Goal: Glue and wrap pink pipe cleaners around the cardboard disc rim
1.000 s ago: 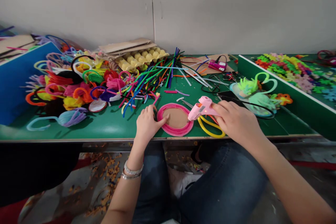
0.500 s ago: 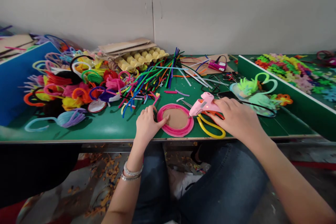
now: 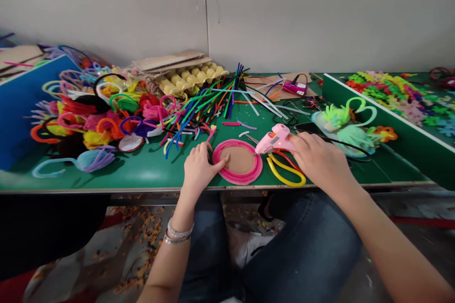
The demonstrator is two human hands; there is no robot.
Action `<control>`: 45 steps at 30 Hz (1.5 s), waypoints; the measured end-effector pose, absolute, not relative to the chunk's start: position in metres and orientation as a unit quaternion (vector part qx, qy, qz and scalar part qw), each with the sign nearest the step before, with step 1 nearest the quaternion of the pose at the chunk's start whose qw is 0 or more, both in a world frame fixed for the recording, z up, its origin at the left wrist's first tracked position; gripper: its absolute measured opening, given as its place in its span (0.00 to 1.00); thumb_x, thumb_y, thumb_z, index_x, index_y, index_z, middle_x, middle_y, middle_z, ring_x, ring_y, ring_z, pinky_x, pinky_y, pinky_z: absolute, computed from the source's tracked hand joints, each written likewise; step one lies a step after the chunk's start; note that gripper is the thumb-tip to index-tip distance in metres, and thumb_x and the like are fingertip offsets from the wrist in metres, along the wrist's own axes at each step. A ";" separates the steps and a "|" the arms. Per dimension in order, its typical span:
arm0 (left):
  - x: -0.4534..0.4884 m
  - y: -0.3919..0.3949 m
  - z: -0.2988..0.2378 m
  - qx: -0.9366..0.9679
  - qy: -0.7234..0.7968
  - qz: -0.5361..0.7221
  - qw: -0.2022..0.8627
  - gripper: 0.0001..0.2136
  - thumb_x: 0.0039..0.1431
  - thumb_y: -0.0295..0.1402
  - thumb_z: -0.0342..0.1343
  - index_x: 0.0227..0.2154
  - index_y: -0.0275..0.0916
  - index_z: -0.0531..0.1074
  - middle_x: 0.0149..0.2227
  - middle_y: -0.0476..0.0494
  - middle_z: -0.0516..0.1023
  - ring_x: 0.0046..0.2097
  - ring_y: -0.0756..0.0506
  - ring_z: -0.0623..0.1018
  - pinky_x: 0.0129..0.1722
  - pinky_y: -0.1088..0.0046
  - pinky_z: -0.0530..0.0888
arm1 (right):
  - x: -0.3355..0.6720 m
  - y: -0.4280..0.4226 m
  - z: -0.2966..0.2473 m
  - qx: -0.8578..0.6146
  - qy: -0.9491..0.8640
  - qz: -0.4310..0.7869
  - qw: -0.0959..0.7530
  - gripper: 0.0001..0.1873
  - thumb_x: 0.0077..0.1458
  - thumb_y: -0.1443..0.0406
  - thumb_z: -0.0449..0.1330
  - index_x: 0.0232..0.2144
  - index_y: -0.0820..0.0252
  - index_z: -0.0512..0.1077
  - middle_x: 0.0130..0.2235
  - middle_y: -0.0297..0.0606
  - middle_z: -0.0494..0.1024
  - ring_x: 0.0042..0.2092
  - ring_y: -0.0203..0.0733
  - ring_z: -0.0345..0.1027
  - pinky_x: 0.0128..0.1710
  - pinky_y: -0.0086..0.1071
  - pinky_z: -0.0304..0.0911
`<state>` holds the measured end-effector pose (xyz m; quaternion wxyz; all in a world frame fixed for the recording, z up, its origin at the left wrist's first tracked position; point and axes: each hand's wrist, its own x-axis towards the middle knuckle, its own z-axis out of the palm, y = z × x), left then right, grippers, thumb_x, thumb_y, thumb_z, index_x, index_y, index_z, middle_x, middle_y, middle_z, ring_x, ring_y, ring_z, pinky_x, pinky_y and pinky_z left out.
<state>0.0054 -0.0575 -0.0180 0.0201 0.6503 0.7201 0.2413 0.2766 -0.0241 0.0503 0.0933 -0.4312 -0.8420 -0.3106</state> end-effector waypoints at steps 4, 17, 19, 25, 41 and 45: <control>0.005 -0.057 -0.019 0.651 0.719 0.242 0.018 0.22 0.52 0.56 0.51 0.35 0.41 0.62 0.30 0.46 0.71 0.36 0.43 0.72 0.34 0.69 0.67 | 0.279 -0.028 0.051 -0.429 -0.843 -0.309 0.103 0.12 0.58 0.65 0.51 0.42 0.64 0.67 0.35 0.41 0.73 0.34 0.40 0.63 0.26 0.31 0.48; 0.000 -0.060 -0.015 0.572 0.703 0.397 0.148 0.16 0.62 0.47 0.43 0.39 0.39 0.64 0.29 0.48 0.67 0.33 0.47 0.70 0.32 0.72 0.65 | 0.294 -0.015 0.040 -0.574 -0.768 -0.143 0.247 0.30 0.53 0.47 0.54 0.49 0.63 0.61 0.43 0.49 0.71 0.41 0.51 0.68 0.30 0.34 0.58; -0.002 -0.064 -0.013 0.557 0.668 0.457 0.188 0.14 0.64 0.43 0.42 0.42 0.39 0.65 0.31 0.47 0.68 0.33 0.48 0.70 0.33 0.72 0.66 | 0.299 -0.001 0.037 -0.598 -0.759 -0.108 0.234 0.31 0.53 0.47 0.55 0.49 0.65 0.61 0.45 0.52 0.70 0.43 0.53 0.67 0.33 0.36 0.60; 0.003 -0.082 -0.003 0.539 0.534 0.574 0.308 0.12 0.63 0.39 0.47 0.46 0.41 0.66 0.33 0.48 0.67 0.30 0.52 0.67 0.33 0.75 0.67 | 0.303 0.041 0.019 -0.658 -0.742 -0.062 0.111 0.25 0.57 0.52 0.51 0.43 0.70 0.66 0.39 0.56 0.71 0.40 0.55 0.67 0.36 0.40 0.60; 0.071 -0.125 0.027 0.795 0.395 0.362 0.286 0.17 0.61 0.31 0.47 0.52 0.37 0.60 0.45 0.37 0.73 0.46 0.44 0.74 0.45 0.67 0.72 | 0.209 -0.060 0.069 -0.373 -0.652 0.562 0.346 0.16 0.55 0.51 0.56 0.32 0.57 0.72 0.37 0.37 0.77 0.41 0.39 0.72 0.45 0.33 0.66; 0.060 -0.125 0.021 0.803 0.380 0.390 0.241 0.14 0.60 0.32 0.50 0.49 0.40 0.66 0.53 0.38 0.70 0.55 0.44 0.70 0.52 0.66 0.67 | 0.228 -0.051 0.085 -0.398 -0.633 0.534 0.394 0.17 0.56 0.50 0.54 0.32 0.57 0.69 0.19 0.28 0.68 0.17 0.31 0.59 0.19 0.27 0.58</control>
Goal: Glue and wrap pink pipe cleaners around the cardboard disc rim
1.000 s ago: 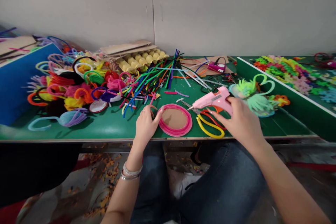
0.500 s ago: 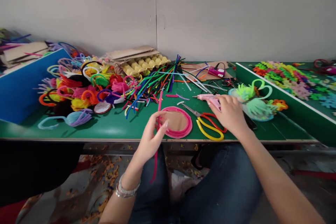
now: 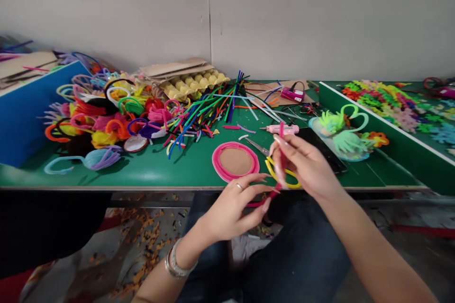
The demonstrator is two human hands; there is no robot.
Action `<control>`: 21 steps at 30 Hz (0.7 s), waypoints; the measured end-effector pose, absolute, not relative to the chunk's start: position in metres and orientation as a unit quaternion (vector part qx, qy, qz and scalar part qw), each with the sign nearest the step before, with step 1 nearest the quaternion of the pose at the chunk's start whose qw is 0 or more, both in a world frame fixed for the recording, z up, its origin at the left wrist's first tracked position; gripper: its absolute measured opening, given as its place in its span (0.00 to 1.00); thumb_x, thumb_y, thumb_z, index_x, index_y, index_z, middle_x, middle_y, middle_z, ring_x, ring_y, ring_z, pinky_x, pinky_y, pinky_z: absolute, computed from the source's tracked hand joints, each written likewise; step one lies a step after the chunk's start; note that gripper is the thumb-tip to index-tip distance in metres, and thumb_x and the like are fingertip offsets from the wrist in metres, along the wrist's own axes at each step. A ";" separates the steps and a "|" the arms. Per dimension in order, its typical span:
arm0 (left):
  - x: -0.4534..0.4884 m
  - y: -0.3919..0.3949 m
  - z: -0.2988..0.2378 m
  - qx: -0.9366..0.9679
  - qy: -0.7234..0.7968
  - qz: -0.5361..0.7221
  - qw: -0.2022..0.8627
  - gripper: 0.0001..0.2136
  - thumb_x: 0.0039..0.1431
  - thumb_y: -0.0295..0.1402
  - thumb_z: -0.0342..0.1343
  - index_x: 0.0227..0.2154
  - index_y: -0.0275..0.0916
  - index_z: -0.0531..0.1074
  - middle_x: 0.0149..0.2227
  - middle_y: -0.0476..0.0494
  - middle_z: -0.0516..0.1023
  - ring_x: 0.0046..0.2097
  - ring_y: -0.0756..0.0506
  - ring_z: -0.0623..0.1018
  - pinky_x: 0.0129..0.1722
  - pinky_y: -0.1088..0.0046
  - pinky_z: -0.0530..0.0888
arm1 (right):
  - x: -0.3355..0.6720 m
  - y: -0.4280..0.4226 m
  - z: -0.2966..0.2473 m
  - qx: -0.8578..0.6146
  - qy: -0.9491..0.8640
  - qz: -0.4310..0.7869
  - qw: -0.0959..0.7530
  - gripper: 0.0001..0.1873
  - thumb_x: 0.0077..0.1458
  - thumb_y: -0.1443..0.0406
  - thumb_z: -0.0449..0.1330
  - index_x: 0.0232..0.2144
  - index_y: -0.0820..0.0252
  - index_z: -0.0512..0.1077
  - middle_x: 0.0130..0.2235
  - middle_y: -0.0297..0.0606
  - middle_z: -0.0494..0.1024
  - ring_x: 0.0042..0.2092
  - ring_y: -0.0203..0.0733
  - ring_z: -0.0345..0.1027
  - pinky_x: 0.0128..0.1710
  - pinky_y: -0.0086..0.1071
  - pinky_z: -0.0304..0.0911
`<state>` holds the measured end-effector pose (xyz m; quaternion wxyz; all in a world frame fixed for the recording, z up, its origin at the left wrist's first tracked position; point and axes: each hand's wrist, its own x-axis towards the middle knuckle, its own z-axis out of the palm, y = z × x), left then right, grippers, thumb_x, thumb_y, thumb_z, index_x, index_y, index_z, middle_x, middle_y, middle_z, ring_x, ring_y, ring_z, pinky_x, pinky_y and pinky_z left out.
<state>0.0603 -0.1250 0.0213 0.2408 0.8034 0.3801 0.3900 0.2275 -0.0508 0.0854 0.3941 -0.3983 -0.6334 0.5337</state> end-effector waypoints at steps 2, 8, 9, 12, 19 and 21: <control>0.047 -0.120 0.017 0.770 0.441 0.410 0.212 0.09 0.60 0.32 0.51 0.43 0.43 0.69 0.49 0.42 0.74 0.52 0.45 0.72 0.52 0.65 0.66 | 0.241 -0.045 0.095 -0.438 -0.694 0.444 0.361 0.19 0.56 0.50 0.53 0.35 0.58 0.71 0.16 0.27 0.63 0.15 0.30 0.52 0.16 0.27 0.50; 0.015 -0.086 0.002 0.636 0.655 0.391 0.114 0.17 0.57 0.39 0.55 0.47 0.42 0.64 0.49 0.40 0.72 0.53 0.40 0.70 0.52 0.58 0.64 | 0.247 -0.017 0.093 -0.477 -0.855 0.152 0.133 0.19 0.61 0.57 0.45 0.45 0.59 0.69 0.47 0.46 0.74 0.48 0.49 0.67 0.40 0.36 0.61; 0.013 -0.081 0.000 0.633 0.668 0.376 0.111 0.19 0.56 0.40 0.56 0.49 0.43 0.63 0.51 0.40 0.71 0.55 0.39 0.69 0.53 0.57 0.63 | 0.242 -0.012 0.088 -0.481 -0.860 0.139 0.099 0.19 0.62 0.58 0.44 0.46 0.60 0.68 0.47 0.47 0.73 0.47 0.49 0.67 0.41 0.37 0.61; 0.011 -0.070 -0.003 0.645 0.672 0.343 0.121 0.22 0.54 0.41 0.57 0.51 0.43 0.61 0.53 0.40 0.69 0.57 0.39 0.67 0.54 0.57 0.62 | 0.225 0.003 0.073 -0.473 -0.866 0.161 0.034 0.17 0.63 0.59 0.41 0.43 0.59 0.65 0.39 0.44 0.76 0.38 0.44 0.69 0.37 0.34 0.59; 0.000 -0.051 -0.007 0.691 0.621 0.319 0.190 0.31 0.51 0.47 0.58 0.55 0.43 0.56 0.51 0.39 0.71 0.54 0.38 0.69 0.52 0.56 0.63 | 0.198 0.029 0.054 -0.380 -0.897 0.225 0.034 0.13 0.63 0.60 0.42 0.38 0.56 0.65 0.39 0.38 0.76 0.39 0.41 0.68 0.36 0.32 0.57; -0.003 -0.046 -0.010 0.693 0.606 0.332 0.205 0.30 0.52 0.46 0.57 0.55 0.42 0.56 0.50 0.39 0.72 0.53 0.39 0.70 0.52 0.57 0.64 | 0.193 0.034 0.053 -0.360 -0.904 0.230 0.032 0.13 0.63 0.59 0.42 0.39 0.55 0.64 0.38 0.37 0.75 0.38 0.41 0.69 0.36 0.32 0.56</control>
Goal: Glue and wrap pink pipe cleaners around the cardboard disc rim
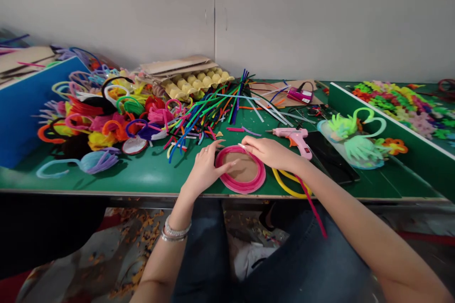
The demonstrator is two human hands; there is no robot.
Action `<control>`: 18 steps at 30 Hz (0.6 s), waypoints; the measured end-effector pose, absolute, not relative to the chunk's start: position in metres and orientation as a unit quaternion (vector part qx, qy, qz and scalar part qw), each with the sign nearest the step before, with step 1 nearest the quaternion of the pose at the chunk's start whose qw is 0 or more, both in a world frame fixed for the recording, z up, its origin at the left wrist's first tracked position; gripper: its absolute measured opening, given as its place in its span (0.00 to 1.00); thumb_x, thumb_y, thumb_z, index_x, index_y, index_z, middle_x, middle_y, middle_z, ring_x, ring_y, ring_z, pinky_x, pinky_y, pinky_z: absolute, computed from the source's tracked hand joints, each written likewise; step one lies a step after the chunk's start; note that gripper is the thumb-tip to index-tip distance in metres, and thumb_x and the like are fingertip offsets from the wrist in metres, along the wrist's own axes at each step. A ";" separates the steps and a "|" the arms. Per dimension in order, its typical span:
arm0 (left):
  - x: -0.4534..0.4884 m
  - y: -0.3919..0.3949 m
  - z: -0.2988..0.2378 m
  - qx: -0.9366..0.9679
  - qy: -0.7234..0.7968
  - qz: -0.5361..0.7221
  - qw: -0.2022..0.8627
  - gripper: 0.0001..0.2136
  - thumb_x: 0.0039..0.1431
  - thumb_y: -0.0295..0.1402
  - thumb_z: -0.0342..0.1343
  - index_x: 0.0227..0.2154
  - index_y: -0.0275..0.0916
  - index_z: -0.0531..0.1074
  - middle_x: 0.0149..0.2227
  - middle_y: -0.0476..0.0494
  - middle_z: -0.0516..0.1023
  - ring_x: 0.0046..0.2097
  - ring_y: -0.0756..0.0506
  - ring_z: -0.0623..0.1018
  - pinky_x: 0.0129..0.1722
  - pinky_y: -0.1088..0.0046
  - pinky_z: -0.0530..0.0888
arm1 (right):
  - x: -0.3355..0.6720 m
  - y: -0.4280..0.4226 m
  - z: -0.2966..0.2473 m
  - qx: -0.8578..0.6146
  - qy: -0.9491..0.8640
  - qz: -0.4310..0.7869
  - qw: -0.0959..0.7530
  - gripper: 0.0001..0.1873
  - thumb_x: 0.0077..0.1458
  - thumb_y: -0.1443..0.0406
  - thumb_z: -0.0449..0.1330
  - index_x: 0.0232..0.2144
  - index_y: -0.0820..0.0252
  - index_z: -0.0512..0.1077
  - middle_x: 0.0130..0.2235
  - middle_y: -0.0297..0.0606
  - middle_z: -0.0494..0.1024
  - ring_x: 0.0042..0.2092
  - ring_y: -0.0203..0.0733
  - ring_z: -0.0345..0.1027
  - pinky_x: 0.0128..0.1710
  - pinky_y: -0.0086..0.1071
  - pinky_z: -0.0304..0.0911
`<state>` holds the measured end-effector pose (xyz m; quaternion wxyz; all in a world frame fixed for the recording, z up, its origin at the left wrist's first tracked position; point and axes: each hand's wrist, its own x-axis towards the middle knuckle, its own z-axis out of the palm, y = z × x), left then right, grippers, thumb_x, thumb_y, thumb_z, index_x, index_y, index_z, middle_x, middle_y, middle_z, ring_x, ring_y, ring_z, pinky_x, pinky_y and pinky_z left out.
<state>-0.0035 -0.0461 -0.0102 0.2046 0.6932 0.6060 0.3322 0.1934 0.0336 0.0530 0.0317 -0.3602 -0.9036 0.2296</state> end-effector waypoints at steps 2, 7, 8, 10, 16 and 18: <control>-0.005 -0.044 -0.013 0.690 0.601 0.344 0.209 0.29 0.53 0.46 0.57 0.55 0.42 0.58 0.49 0.39 0.72 0.52 0.40 0.70 0.52 0.57 0.64 | 0.191 0.037 0.053 -0.361 -0.902 0.234 0.034 0.14 0.63 0.58 0.41 0.40 0.54 0.64 0.38 0.37 0.75 0.37 0.41 0.69 0.34 0.31 0.56; -0.005 -0.047 -0.012 0.697 0.591 0.341 0.222 0.27 0.54 0.46 0.56 0.54 0.44 0.58 0.53 0.41 0.71 0.54 0.40 0.69 0.54 0.57 0.63 | 0.200 0.039 0.047 -0.423 -0.866 0.260 0.056 0.15 0.62 0.53 0.41 0.37 0.56 0.60 0.33 0.37 0.73 0.32 0.40 0.67 0.31 0.32 0.56; -0.005 -0.047 -0.012 0.696 0.593 0.340 0.222 0.27 0.54 0.47 0.56 0.54 0.43 0.59 0.53 0.41 0.70 0.54 0.40 0.69 0.54 0.57 0.63 | 0.203 0.039 0.045 -0.425 -0.865 0.259 0.062 0.15 0.62 0.53 0.42 0.36 0.56 0.60 0.33 0.38 0.73 0.33 0.40 0.67 0.31 0.32 0.56; -0.004 -0.047 -0.012 0.692 0.599 0.338 0.219 0.25 0.55 0.47 0.55 0.53 0.42 0.60 0.54 0.41 0.70 0.54 0.40 0.68 0.54 0.57 0.63 | 0.209 0.039 0.043 -0.421 -0.869 0.253 0.065 0.14 0.62 0.54 0.43 0.33 0.56 0.59 0.35 0.39 0.73 0.33 0.40 0.66 0.32 0.32 0.57; -0.005 -0.046 -0.014 0.684 0.600 0.352 0.220 0.18 0.60 0.41 0.50 0.51 0.41 0.62 0.52 0.41 0.72 0.53 0.41 0.69 0.53 0.57 0.64 | 0.214 0.045 0.041 -0.405 -0.875 0.257 0.070 0.14 0.61 0.55 0.44 0.33 0.56 0.63 0.37 0.37 0.73 0.33 0.38 0.65 0.31 0.31 0.56; -0.005 -0.046 -0.014 0.683 0.600 0.354 0.219 0.17 0.61 0.39 0.50 0.50 0.40 0.63 0.51 0.41 0.72 0.53 0.41 0.69 0.53 0.57 0.65 | 0.214 0.048 0.041 -0.402 -0.878 0.249 0.071 0.13 0.61 0.57 0.45 0.35 0.56 0.64 0.36 0.36 0.74 0.34 0.38 0.66 0.31 0.30 0.55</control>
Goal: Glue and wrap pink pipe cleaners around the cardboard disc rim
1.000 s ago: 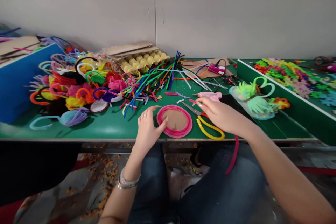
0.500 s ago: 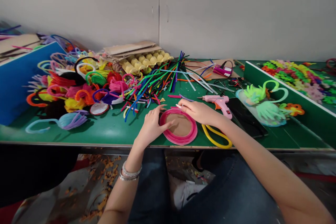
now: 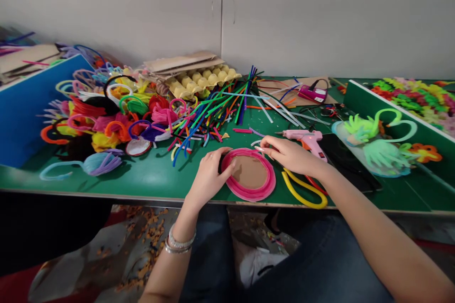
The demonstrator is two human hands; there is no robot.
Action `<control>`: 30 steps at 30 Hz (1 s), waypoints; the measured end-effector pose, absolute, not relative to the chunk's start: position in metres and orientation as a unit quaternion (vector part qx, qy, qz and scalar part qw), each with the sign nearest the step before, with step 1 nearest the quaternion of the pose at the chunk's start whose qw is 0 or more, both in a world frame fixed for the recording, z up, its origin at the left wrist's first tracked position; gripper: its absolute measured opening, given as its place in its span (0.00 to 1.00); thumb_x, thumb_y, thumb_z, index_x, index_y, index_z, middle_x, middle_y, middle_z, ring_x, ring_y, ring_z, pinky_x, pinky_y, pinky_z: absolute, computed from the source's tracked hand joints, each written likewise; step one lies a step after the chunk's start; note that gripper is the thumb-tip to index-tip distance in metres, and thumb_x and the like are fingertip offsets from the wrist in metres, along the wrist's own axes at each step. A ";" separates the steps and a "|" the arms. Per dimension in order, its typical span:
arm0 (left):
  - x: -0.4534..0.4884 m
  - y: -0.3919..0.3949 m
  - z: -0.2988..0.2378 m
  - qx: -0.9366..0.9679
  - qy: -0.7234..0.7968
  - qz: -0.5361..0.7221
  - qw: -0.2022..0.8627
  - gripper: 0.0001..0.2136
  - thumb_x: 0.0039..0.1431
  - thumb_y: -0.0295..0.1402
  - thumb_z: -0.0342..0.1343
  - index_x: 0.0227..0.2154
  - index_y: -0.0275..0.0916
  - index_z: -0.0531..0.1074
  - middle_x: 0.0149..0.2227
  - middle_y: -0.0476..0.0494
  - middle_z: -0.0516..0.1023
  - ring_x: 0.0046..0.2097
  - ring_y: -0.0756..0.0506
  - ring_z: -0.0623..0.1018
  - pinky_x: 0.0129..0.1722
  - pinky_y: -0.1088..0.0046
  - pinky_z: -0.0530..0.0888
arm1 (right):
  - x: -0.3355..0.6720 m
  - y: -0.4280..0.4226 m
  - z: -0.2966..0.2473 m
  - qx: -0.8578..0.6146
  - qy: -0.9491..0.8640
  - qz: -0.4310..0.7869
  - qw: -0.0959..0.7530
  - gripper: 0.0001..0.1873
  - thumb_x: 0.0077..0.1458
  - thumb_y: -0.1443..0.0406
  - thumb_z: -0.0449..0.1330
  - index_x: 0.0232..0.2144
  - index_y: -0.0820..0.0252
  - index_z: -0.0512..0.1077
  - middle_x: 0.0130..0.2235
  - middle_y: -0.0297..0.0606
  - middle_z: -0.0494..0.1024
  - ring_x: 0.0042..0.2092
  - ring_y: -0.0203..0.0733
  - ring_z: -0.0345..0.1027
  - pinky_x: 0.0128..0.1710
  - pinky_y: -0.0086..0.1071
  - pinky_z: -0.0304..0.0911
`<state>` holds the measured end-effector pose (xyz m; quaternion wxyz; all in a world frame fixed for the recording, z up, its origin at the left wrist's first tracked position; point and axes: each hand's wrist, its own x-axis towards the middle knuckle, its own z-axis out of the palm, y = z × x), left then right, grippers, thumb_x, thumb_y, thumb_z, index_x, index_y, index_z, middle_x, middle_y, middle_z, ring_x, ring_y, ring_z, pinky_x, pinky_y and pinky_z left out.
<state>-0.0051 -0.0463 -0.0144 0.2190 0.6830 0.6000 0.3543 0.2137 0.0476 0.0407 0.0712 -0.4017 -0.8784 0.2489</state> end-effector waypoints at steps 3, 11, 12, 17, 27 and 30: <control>-0.005 -0.047 -0.015 0.677 0.599 0.367 0.220 0.16 0.60 0.38 0.51 0.50 0.40 0.63 0.50 0.40 0.73 0.52 0.42 0.70 0.53 0.58 0.66 | 0.213 0.050 0.039 -0.405 -0.880 0.237 0.076 0.12 0.61 0.58 0.45 0.39 0.55 0.65 0.36 0.36 0.75 0.35 0.40 0.68 0.31 0.30 0.54; -0.006 -0.047 -0.018 0.623 0.606 0.448 0.211 0.12 0.60 0.34 0.50 0.46 0.39 0.66 0.45 0.40 0.73 0.48 0.44 0.73 0.47 0.64 0.70 | 0.207 0.043 0.043 -0.428 -0.853 0.279 0.108 0.20 0.59 0.49 0.47 0.39 0.58 0.64 0.32 0.36 0.72 0.30 0.37 0.63 0.29 0.30 0.55; -0.006 -0.047 -0.017 0.630 0.599 0.449 0.206 0.12 0.60 0.34 0.51 0.46 0.39 0.66 0.45 0.40 0.73 0.48 0.44 0.73 0.47 0.64 0.70 | 0.205 0.040 0.044 -0.431 -0.850 0.279 0.116 0.21 0.57 0.48 0.49 0.40 0.59 0.65 0.33 0.37 0.71 0.31 0.37 0.63 0.29 0.30 0.55; -0.004 -0.050 -0.010 0.668 0.546 0.470 0.183 0.10 0.59 0.31 0.52 0.44 0.40 0.68 0.48 0.40 0.72 0.53 0.44 0.70 0.53 0.63 0.66 | 0.190 0.029 0.046 -0.406 -0.853 0.285 0.160 0.23 0.54 0.47 0.53 0.41 0.60 0.68 0.33 0.36 0.73 0.31 0.37 0.65 0.30 0.30 0.56; -0.004 -0.057 -0.005 0.680 0.478 0.503 0.237 0.13 0.58 0.33 0.54 0.46 0.42 0.68 0.52 0.39 0.69 0.56 0.42 0.67 0.56 0.60 0.65 | 0.177 0.019 0.037 -0.256 -0.929 0.152 0.219 0.16 0.62 0.59 0.46 0.40 0.59 0.70 0.38 0.43 0.76 0.40 0.43 0.68 0.40 0.36 0.62; -0.004 -0.057 -0.004 0.667 0.465 0.514 0.272 0.12 0.58 0.34 0.55 0.45 0.42 0.69 0.52 0.40 0.69 0.56 0.43 0.67 0.57 0.60 0.64 | 0.175 0.019 0.035 -0.232 -0.950 0.053 0.203 0.16 0.63 0.65 0.43 0.38 0.60 0.70 0.34 0.42 0.74 0.37 0.42 0.65 0.37 0.34 0.61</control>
